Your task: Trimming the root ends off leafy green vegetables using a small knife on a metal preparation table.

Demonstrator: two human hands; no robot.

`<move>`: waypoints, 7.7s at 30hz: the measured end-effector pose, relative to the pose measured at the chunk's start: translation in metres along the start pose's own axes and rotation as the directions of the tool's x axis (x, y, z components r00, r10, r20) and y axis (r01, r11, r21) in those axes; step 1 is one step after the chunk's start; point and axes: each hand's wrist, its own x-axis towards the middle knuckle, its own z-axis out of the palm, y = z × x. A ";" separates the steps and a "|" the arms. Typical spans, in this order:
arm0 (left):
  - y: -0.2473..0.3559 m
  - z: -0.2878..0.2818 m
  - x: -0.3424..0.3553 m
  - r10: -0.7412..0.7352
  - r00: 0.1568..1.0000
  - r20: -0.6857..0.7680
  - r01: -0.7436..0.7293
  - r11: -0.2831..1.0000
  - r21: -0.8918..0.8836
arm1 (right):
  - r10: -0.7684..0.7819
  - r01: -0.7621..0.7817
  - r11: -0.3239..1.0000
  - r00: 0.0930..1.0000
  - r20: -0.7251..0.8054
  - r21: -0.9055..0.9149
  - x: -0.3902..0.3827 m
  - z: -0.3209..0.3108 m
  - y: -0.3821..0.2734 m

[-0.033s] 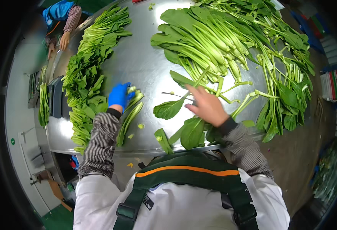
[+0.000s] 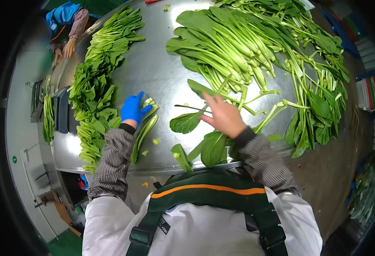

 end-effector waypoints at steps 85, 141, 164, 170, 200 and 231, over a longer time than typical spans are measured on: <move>0.230 -0.104 -0.033 0.591 0.712 -0.379 -0.702 0.598 -0.386 | 0.204 -0.120 0.809 0.976 -0.083 0.576 -0.036 -0.146 0.014; 0.220 -0.081 -0.030 0.458 0.863 -0.214 -0.432 0.446 -0.784 | 0.341 -0.133 0.706 0.925 -0.169 0.696 -0.016 -0.114 0.002; 0.064 0.012 -0.095 -0.080 0.994 -0.079 0.082 0.996 0.024 | -0.006 0.047 0.960 0.989 0.149 -0.277 -0.054 0.023 0.013; 0.142 0.022 -0.088 0.439 0.837 -0.326 -0.504 0.851 -0.149 | 0.223 -0.247 0.927 0.968 -0.116 -0.282 -0.114 -0.019 0.109; 0.237 -0.090 0.032 0.460 0.882 -0.102 -0.320 0.427 -0.846 | 0.341 -0.152 0.908 0.811 -0.475 0.391 -0.085 -0.095 0.057; 0.236 -0.082 -0.037 0.407 0.906 0.116 0.038 0.195 -0.980 | 0.290 -0.121 0.893 0.891 -0.348 0.434 -0.052 -0.109 0.010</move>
